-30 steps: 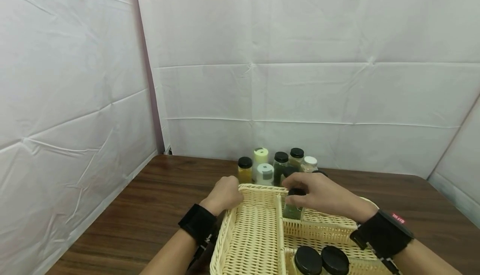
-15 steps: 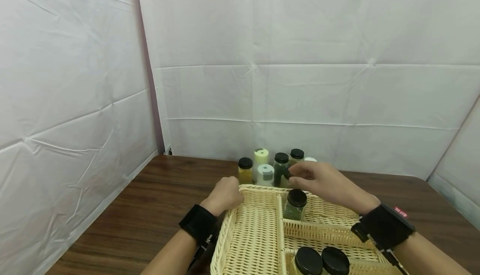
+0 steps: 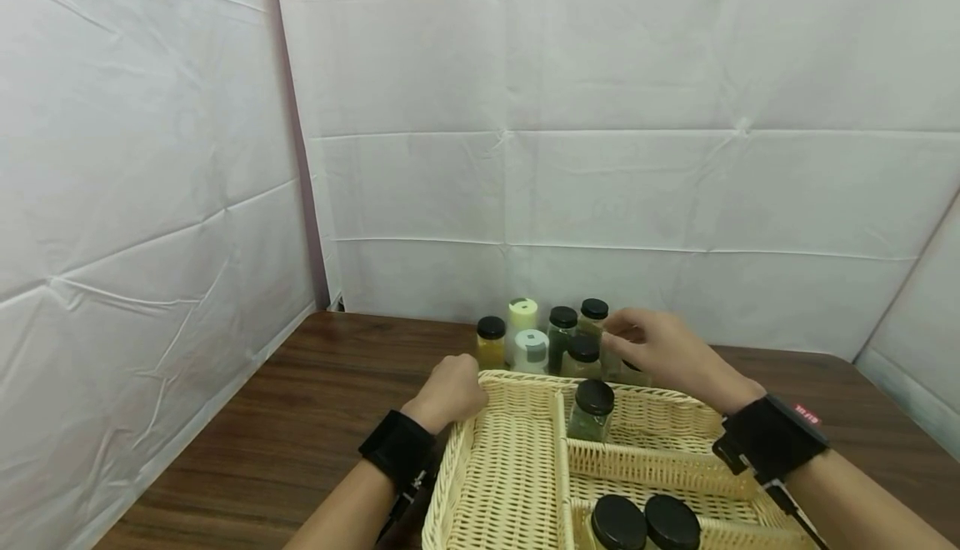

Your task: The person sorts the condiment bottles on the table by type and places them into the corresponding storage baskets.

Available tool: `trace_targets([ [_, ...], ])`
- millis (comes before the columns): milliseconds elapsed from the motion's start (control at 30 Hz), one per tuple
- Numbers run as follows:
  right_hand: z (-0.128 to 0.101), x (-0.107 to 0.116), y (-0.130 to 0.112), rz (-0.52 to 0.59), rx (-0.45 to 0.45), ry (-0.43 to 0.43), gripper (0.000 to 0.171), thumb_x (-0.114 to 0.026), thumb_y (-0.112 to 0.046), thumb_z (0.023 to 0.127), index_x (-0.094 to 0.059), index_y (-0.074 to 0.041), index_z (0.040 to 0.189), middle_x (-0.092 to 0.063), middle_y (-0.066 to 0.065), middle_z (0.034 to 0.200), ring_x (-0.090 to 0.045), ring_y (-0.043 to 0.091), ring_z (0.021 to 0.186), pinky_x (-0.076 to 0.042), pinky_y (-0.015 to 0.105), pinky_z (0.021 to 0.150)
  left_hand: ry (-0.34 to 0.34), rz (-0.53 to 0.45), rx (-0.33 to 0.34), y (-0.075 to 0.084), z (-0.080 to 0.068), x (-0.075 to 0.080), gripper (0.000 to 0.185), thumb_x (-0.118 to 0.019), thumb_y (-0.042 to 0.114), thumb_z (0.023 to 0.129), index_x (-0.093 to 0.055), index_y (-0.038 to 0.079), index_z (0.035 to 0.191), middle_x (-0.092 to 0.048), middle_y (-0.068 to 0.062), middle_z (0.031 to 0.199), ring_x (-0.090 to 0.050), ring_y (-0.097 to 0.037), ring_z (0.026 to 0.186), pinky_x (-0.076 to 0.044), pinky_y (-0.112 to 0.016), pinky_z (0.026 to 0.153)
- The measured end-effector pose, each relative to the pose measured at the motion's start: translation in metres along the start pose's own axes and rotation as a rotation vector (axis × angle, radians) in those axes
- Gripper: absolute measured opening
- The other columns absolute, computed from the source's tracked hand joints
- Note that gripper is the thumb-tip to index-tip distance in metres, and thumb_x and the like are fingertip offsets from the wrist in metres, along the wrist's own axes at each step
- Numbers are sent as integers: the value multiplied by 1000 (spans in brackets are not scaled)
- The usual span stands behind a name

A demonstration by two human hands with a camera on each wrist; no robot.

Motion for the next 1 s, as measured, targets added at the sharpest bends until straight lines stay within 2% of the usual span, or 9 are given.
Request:
trace_targets([
  [600,2,-2,29,-46,-44,3,35,-62,-20,110,-62,6,134,-67,20,124,-65,41,116,-52,51,97,-8,8,2,-2,3,-2,52,-64,-9,94,-33,15,59,-18,3,62,-22,-13,54,-27,-29,53],
  [1000,2,-4,41,-83,-54,-1,33,-64,-14,107,-62,8,132,-67,22,120,-65,44,113,-53,52,94,-15,-12,9,-2,2,-1,53,-62,-10,94,-31,16,60,-17,3,61,-18,-12,53,-22,-29,52],
])
Point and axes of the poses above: each hand's wrist, its own z-axis towards the middle knuckle, its own x-axis out of the back of the hand, y = z × x, the point moved 10 cm from there along z, towards the middle knuckle
